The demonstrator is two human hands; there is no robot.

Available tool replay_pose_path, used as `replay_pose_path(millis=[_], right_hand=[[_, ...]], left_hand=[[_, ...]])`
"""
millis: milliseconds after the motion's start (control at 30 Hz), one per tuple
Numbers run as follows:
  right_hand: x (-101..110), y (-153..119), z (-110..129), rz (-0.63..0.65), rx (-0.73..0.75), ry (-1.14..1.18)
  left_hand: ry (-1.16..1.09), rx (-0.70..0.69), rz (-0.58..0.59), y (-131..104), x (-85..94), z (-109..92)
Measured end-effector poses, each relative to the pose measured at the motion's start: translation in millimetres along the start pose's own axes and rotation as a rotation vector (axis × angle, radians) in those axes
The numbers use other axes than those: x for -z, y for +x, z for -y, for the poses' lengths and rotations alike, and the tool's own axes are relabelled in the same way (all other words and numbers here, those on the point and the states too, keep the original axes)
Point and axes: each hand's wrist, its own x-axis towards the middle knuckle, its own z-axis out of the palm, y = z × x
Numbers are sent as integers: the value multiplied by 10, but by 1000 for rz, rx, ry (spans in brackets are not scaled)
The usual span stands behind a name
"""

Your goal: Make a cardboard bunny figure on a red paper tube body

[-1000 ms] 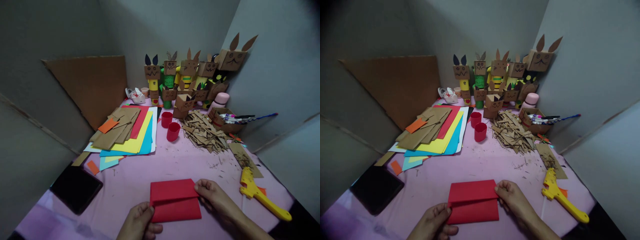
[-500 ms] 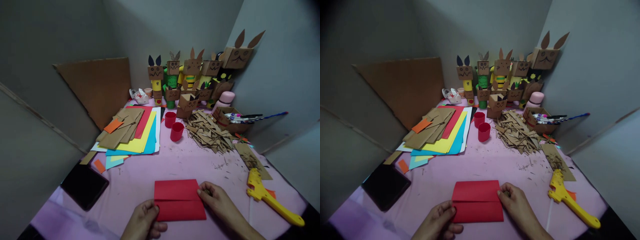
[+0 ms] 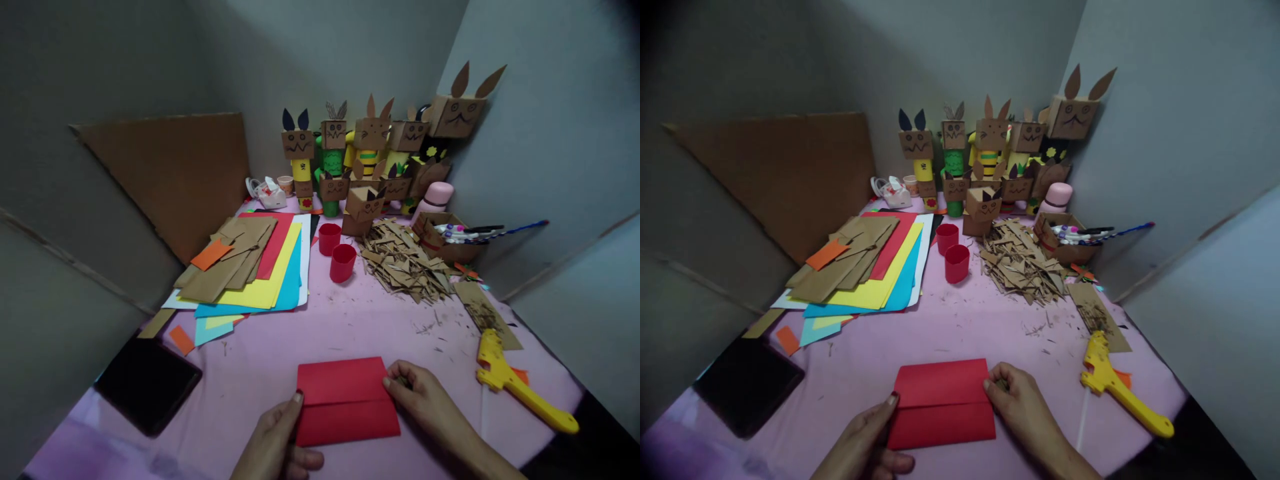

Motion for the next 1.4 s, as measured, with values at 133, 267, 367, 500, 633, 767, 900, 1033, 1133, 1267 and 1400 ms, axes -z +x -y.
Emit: replay_pose_path(millis=[133,267,367,500,633,767,900,1033,1133,1267,1400], right_hand=[[3,3,15,4,-11,59],[5,14,20,9,-27,144],[2,31,2,27,-84,202],[-3,40,-42,68,-123,235],[8,26,-43,81,-85,198],[24,13,-17,95,-63,141],[30,-1,-10,106,-89,122],[34,4,-13,106,-59,126],[35,13,-16,112,-67,157],[30,-2,-30,87,-104,248],[21,-41,-50,69,-149,250]], left_hand=[[4,11,11,36,10,7],[-10,3,77,85,46,72],[-28,-29,171,138,80,140],[-30,-38,166,155,97,176],[-3,-60,166,116,92,155],[-17,-79,200,91,99,138],[-25,-54,189,61,77,111],[14,-40,108,32,30,77],[21,-41,118,46,22,82],[-8,-27,118,105,39,105],[-39,-2,121,152,44,108]])
